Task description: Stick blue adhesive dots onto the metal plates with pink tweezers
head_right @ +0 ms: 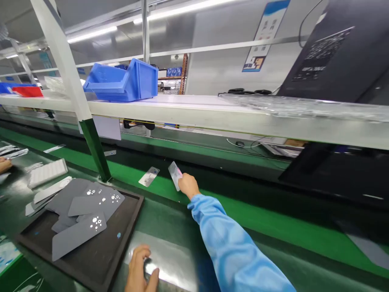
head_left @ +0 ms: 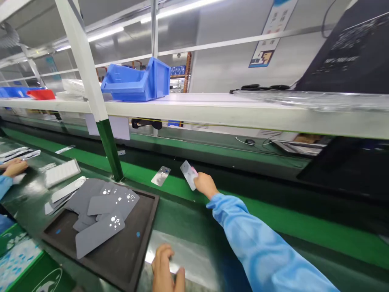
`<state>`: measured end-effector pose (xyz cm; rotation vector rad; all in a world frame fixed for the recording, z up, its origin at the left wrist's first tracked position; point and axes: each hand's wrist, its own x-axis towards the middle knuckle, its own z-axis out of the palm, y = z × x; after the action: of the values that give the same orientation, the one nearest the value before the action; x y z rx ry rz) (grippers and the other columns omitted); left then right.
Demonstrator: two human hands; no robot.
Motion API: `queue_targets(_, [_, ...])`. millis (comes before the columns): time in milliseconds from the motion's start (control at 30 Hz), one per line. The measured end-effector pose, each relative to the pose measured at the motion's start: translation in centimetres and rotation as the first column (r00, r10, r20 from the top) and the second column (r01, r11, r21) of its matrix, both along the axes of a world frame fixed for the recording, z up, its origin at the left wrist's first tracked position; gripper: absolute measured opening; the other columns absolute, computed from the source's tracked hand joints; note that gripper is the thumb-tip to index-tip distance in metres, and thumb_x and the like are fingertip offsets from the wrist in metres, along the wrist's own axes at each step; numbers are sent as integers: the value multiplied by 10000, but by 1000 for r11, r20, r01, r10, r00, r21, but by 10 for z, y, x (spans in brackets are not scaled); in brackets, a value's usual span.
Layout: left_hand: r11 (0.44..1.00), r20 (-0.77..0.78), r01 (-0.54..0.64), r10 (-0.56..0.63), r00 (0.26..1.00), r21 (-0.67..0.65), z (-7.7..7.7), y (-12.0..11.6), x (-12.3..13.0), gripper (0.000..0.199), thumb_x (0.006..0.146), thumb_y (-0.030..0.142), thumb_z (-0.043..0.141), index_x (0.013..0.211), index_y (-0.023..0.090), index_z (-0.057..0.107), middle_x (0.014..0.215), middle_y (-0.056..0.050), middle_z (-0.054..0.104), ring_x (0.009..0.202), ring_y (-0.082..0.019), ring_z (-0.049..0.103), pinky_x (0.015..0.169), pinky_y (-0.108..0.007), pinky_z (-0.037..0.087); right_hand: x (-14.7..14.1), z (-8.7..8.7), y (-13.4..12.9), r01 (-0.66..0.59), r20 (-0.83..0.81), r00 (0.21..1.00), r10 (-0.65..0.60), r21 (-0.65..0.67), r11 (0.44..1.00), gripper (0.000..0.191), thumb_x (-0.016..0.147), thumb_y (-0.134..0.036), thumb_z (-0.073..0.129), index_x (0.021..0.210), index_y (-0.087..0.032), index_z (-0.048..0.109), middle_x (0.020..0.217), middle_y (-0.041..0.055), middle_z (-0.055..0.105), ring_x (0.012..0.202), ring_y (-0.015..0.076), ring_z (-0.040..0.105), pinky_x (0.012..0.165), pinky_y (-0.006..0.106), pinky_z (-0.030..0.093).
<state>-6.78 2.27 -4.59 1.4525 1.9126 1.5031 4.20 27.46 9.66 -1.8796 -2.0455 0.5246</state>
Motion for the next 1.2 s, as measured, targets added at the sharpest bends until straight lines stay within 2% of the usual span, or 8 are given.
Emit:
queue_targets(100, [989, 219, 96, -70, 973, -113, 31, 12, -5, 370, 754, 360, 543, 1089, 212, 490, 1094, -133, 601, 1050, -286, 597, 921, -460, 474, 26, -20, -76, 15, -153, 988, -30, -99, 995, 269, 775, -151, 413, 872, -124, 662, 634, 57, 637, 528, 150, 589, 482, 227, 402])
queue_targets(200, [950, 479, 241, -120, 869, -199, 61, 29, -13, 571, 688, 361, 633, 1182, 213, 388, 1188, -133, 552, 940, -236, 629, 788, -392, 525, 42, -51, -168, -188, -677, 717, -167, -419, 888, 259, 723, -249, 459, 901, -152, 619, 452, -80, 400, 340, 80, 341, 359, 194, 268])
queue_targets(267, [897, 601, 396, -210, 771, -195, 69, 37, -17, 727, 658, 278, 669, 1282, 224, 299, 1133, -104, 596, 914, -215, 642, 790, -371, 521, 51, -63, -213, -299, -763, 601, -236, -488, 820, 259, 687, -308, 536, 884, -165, 624, 456, -98, 373, 339, 59, 285, 354, 185, 235])
queue_targets(333, [849, 619, 481, -262, 741, -217, 68, 37, -19, 818, 663, 208, 659, 1359, 231, 229, 1076, -76, 635, 885, -203, 650, 796, -364, 513, 66, -66, -233, -262, -773, 577, -264, -481, 837, 258, 646, -334, 614, 837, -164, 648, 521, -59, 482, 367, 47, 299, 367, 190, 236])
queue_targets(533, [678, 473, 623, -433, 767, -390, 56, 20, -18, 747, 673, 93, 597, 1352, 187, 300, 1056, -60, 665, 903, -203, 648, 821, -343, 493, 120, -58, -202, 106, -843, 439, -311, -295, 950, 321, 621, -471, 670, 580, -156, 623, 739, 57, 627, 509, 91, 463, 476, 246, 388])
queue_targets(700, [644, 152, 523, -540, 828, -559, 70, 19, -3, 719, 607, 55, 661, 1266, 179, 398, 1145, -75, 613, 1063, -245, 583, 937, -370, 429, 124, -65, -187, 1, -743, 614, -267, -337, 941, 415, 647, -570, 654, 676, -156, 641, 449, -48, 469, 390, 86, 407, 395, 230, 325])
queue_targets(900, [639, -132, 438, -646, 752, -632, 79, 21, 13, 638, 589, 86, 737, 1183, 153, 515, 1299, -122, 493, 1205, -268, 462, 1033, -381, 348, 113, -75, -172, -96, -738, 619, -268, -410, 907, 188, 651, -307, 709, 685, -168, 586, 535, -12, 628, 484, 115, 596, 514, 231, 495])
queue_targets(1200, [668, -303, 452, -703, 643, -591, 63, 18, 14, 494, 624, 304, 811, 1079, 257, 623, 1315, -46, 554, 1208, -319, 391, 972, -493, 328, 111, -79, -162, -16, -637, 719, -278, -414, 910, 102, 782, -162, 608, 691, -168, 563, 526, -15, 644, 442, 103, 610, 472, 198, 500])
